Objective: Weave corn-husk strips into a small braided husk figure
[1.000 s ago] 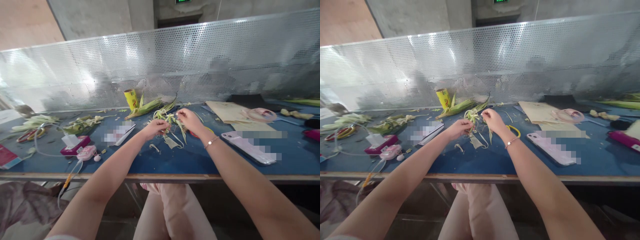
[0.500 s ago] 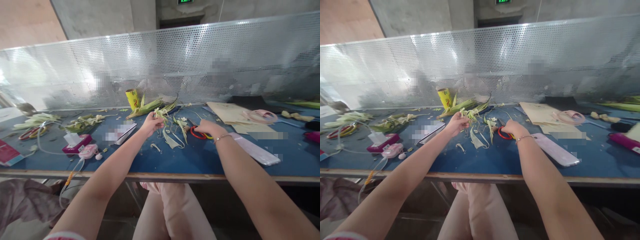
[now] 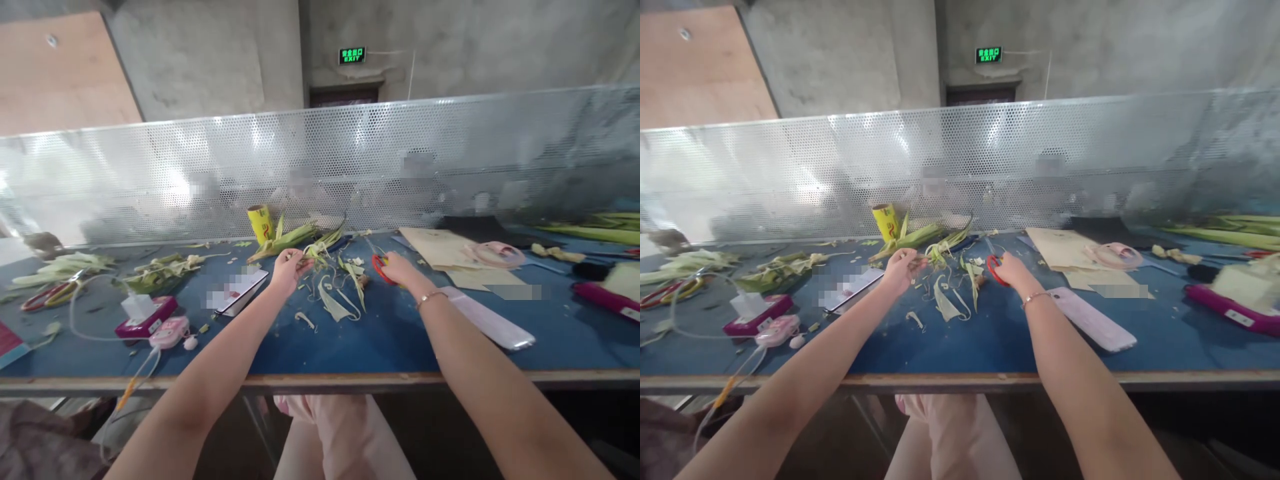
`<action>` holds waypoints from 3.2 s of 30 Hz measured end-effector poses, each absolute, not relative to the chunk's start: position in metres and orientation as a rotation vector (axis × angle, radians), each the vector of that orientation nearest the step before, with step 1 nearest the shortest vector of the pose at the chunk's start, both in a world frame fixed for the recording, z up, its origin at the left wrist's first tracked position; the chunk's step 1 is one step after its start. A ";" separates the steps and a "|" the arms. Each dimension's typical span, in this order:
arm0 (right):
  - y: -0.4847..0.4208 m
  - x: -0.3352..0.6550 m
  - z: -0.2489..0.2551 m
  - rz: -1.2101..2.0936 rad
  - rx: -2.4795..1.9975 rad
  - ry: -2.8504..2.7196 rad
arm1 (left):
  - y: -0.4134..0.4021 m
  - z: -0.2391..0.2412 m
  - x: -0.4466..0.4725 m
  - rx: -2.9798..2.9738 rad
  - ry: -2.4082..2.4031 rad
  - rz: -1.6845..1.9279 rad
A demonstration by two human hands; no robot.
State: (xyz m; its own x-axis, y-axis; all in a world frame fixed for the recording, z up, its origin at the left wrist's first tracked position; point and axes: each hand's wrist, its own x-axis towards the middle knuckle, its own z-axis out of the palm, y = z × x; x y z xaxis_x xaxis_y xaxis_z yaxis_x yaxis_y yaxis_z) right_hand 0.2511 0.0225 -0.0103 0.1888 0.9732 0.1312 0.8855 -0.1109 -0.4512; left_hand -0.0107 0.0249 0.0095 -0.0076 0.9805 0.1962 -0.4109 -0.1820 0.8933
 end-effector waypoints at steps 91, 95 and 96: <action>0.010 0.176 -0.036 0.223 -1.143 -2.206 | 0.033 0.015 0.003 1.559 1.137 1.517; 0.007 0.173 -0.036 0.235 -1.134 -2.232 | 0.049 0.071 -0.023 1.830 1.092 1.590; 0.005 0.172 -0.034 0.234 -1.122 -2.240 | 0.054 0.083 -0.035 1.863 1.130 1.635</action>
State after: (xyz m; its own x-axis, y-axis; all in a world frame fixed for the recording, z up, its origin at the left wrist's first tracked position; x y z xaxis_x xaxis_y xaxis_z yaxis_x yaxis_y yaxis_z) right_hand 0.1716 0.0047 -0.0343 -0.4509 0.7732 0.4459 0.6641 0.6244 -0.4111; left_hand -0.0353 0.0542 0.0829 -0.0188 0.7861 0.6178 0.2999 -0.5850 0.7535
